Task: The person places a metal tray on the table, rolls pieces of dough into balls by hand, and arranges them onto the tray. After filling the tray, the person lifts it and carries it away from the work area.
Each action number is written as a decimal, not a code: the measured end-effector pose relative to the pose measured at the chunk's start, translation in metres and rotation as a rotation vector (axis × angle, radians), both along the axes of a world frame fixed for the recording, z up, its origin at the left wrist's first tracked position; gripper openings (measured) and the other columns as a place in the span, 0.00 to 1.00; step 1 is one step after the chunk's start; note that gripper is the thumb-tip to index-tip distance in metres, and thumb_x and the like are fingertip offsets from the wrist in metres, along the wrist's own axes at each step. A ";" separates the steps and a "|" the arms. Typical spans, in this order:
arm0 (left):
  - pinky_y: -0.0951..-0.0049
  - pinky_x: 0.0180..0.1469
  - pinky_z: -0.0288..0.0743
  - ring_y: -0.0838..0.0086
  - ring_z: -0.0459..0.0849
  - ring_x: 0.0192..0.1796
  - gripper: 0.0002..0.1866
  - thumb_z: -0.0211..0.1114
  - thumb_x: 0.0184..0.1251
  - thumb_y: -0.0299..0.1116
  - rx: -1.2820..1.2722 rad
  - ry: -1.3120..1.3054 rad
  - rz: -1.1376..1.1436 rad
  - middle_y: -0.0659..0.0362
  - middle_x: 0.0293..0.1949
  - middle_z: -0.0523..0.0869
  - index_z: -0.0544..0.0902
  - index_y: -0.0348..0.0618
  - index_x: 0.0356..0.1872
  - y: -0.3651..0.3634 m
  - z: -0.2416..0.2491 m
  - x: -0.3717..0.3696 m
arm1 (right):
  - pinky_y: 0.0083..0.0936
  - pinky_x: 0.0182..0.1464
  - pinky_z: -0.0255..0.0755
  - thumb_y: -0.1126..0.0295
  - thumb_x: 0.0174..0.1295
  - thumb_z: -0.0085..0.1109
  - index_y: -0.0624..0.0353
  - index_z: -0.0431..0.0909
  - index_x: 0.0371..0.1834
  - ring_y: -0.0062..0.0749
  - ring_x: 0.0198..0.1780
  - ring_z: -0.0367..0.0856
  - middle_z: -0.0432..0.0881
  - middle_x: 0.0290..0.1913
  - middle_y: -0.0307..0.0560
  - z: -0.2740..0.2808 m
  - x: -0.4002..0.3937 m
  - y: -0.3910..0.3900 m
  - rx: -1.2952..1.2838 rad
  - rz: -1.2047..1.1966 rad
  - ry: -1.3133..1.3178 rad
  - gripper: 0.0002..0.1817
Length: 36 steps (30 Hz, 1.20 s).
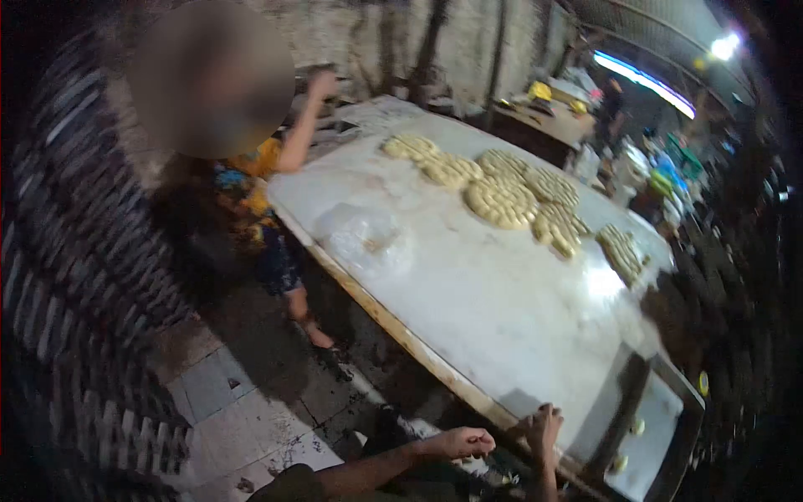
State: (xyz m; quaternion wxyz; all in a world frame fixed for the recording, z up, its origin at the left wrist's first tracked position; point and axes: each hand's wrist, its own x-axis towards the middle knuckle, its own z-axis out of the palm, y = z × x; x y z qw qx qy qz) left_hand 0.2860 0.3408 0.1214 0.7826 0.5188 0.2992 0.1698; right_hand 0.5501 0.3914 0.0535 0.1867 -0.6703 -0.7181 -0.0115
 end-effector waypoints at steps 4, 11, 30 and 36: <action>0.69 0.45 0.75 0.73 0.79 0.42 0.24 0.45 0.72 0.53 -0.420 -0.153 0.191 0.58 0.43 0.80 0.71 0.43 0.54 -0.015 -0.006 0.053 | 0.26 0.34 0.70 0.71 0.53 0.64 0.60 0.69 0.39 0.24 0.32 0.74 0.74 0.34 0.44 0.078 -0.009 -0.047 -0.288 -0.005 1.300 0.15; 0.68 0.55 0.73 0.68 0.76 0.54 0.24 0.50 0.72 0.46 -0.343 -0.140 0.158 0.54 0.54 0.75 0.66 0.40 0.61 0.015 0.034 0.060 | 0.30 0.40 0.73 0.76 0.53 0.65 0.60 0.72 0.44 0.35 0.37 0.78 0.74 0.45 0.50 0.098 -0.039 -0.091 0.213 0.275 0.530 0.16; 0.66 0.56 0.74 0.68 0.77 0.51 0.17 0.57 0.69 0.34 -0.671 -0.253 -0.131 0.53 0.46 0.76 0.70 0.38 0.54 0.153 -0.029 0.118 | 0.27 0.39 0.74 0.77 0.56 0.59 0.60 0.76 0.40 0.41 0.39 0.81 0.79 0.37 0.50 0.110 -0.008 -0.003 -0.112 -0.158 0.756 0.09; 0.69 0.49 0.77 0.72 0.79 0.45 0.13 0.50 0.73 0.38 -0.523 -0.170 -0.113 0.56 0.43 0.77 0.69 0.39 0.49 0.154 0.005 0.187 | 0.35 0.46 0.74 0.71 0.53 0.64 0.58 0.73 0.53 0.45 0.47 0.78 0.79 0.48 0.52 0.122 0.029 -0.015 -0.005 -0.322 0.720 0.22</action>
